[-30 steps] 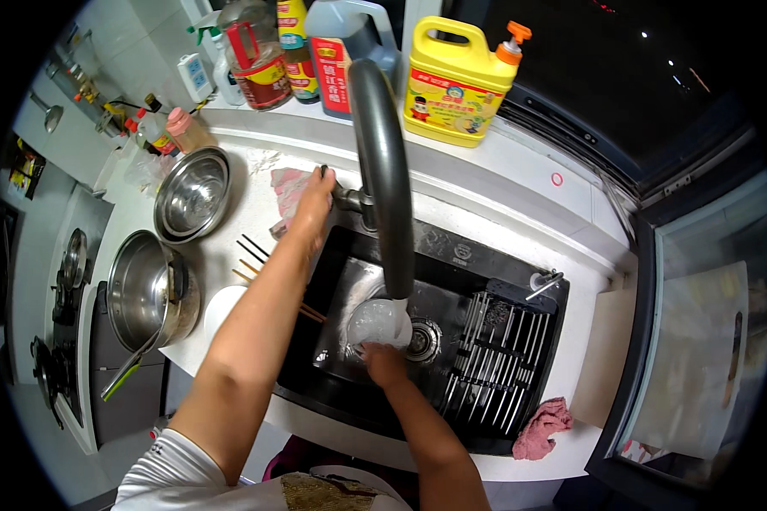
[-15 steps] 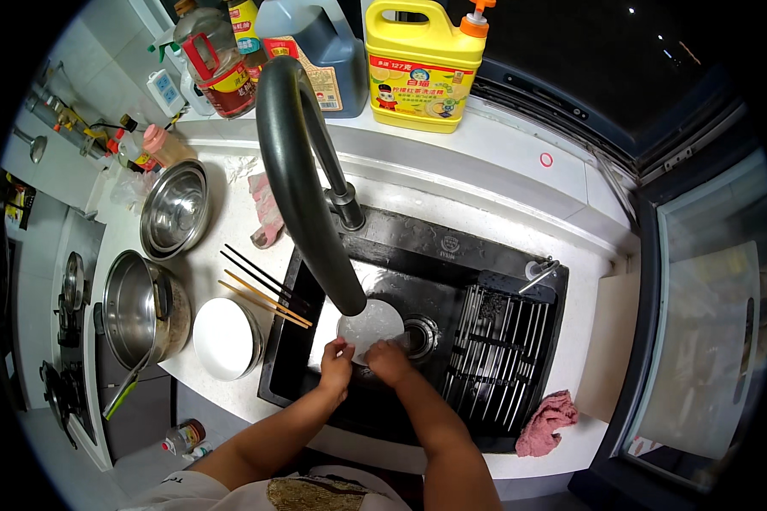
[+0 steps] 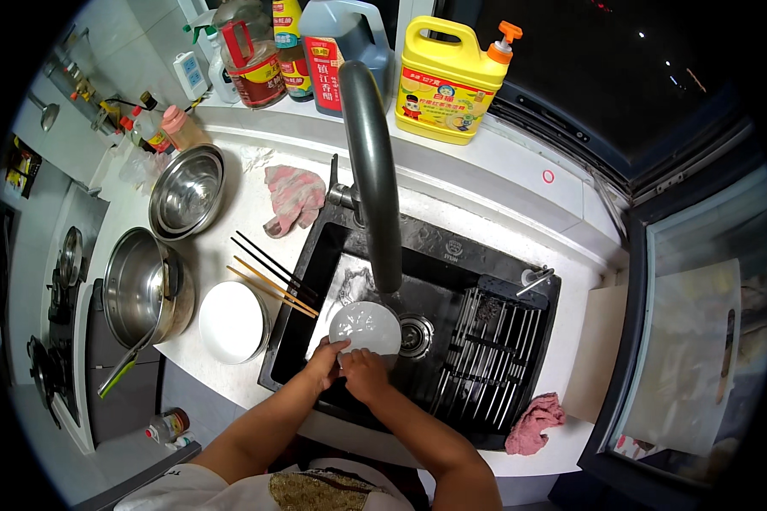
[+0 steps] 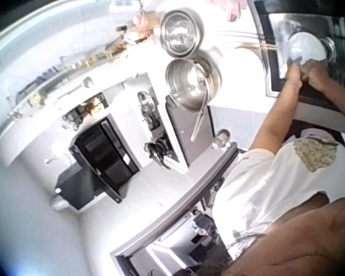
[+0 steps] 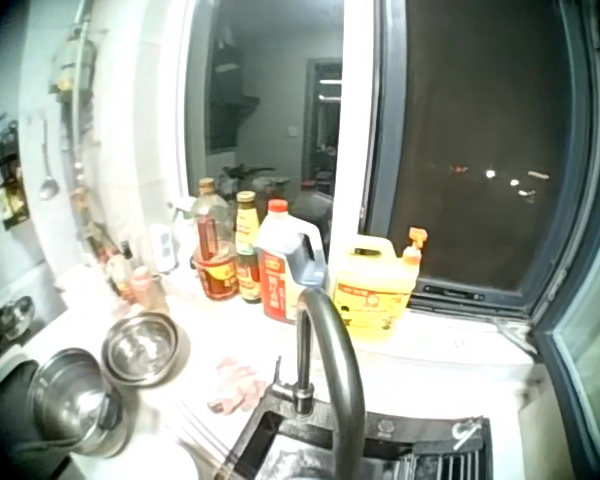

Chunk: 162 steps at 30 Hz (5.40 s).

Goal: The person washes a metal bowl, a ceramic bowl, and a pair of chopsticks under running water in a sink using a sponge.

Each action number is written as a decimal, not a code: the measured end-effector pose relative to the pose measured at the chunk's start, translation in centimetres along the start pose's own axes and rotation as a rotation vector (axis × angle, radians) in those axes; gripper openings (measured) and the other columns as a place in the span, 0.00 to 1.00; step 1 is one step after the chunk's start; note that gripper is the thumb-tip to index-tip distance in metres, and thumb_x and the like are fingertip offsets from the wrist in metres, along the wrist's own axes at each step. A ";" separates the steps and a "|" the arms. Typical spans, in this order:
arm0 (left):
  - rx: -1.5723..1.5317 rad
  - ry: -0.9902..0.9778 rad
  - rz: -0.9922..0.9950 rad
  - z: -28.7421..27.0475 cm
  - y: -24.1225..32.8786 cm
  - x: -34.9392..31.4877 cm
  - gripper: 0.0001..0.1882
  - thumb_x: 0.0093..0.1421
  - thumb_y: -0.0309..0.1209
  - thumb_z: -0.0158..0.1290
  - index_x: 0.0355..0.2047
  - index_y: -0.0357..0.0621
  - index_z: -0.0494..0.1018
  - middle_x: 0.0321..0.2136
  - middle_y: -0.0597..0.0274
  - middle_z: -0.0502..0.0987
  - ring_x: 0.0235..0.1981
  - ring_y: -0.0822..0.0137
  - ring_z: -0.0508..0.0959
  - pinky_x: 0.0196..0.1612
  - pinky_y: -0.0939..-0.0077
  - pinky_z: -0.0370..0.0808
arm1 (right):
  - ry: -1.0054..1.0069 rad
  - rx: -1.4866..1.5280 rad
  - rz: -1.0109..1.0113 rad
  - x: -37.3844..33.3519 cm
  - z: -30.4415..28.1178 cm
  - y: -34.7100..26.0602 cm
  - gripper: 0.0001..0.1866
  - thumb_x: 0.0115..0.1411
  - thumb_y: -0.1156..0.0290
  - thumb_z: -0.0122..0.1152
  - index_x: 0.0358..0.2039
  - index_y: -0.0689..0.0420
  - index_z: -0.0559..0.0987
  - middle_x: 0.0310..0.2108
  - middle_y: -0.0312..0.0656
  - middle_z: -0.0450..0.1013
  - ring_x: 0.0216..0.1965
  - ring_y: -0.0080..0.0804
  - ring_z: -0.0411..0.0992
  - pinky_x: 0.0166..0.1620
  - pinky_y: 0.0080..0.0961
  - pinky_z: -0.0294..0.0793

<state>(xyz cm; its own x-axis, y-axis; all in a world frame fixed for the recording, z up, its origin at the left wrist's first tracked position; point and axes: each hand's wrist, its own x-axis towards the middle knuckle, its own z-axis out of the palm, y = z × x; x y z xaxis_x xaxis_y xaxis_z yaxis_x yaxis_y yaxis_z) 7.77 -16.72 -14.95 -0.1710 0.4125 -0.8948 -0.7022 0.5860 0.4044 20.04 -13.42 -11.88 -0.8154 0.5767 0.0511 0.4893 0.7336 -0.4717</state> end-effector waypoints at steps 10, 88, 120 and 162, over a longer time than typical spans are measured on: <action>0.329 -0.320 -0.041 -2.6 3.4 -3.7 0.36 0.39 0.23 0.45 0.54 0.50 0.58 0.44 0.58 0.68 0.45 0.59 0.71 0.36 0.59 0.75 | -0.126 -0.377 -0.463 -3.1 -3.9 5.9 0.19 0.47 0.63 0.56 0.42 0.44 0.75 0.39 0.32 0.73 0.49 0.34 0.64 0.55 0.46 0.52; 0.196 0.146 0.608 -0.4 -0.3 -3.6 0.21 0.60 0.45 0.47 0.19 0.40 0.70 0.14 0.74 0.63 0.18 0.82 0.59 0.21 0.83 0.58 | -0.040 0.243 0.570 2.3 16.9 15.0 0.12 0.53 0.68 0.53 0.38 0.51 0.76 0.41 0.46 0.71 0.42 0.43 0.69 0.46 0.35 0.67; -0.265 -0.275 0.220 4.5 5.5 -10.1 0.10 0.63 0.29 0.42 0.41 0.37 0.65 0.36 0.54 0.72 0.34 0.61 0.75 0.33 0.69 0.77 | 0.371 0.111 0.161 0.3 -9.6 -2.7 0.20 0.58 0.67 0.48 0.52 0.51 0.68 0.56 0.49 0.57 0.56 0.51 0.55 0.55 0.46 0.53; 1.936 0.691 1.494 9.9 26.1 -4.8 0.24 0.60 0.34 0.36 0.57 0.43 0.58 0.62 0.64 0.50 0.65 0.55 0.39 0.58 0.35 0.38 | 0.762 1.648 1.057 3.0 -12.9 -0.2 0.26 0.47 0.69 0.68 0.45 0.64 0.70 0.41 0.46 0.71 0.40 0.36 0.71 0.43 0.32 0.71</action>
<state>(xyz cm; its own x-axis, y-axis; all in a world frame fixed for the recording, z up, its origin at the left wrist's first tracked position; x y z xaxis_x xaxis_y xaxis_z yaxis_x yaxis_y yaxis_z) -2.93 3.55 1.75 -0.0800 0.9758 0.2037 0.9759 0.1183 -0.1833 21.48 -7.18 -0.28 -0.0081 0.7740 -0.6332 -0.4405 -0.5712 -0.6926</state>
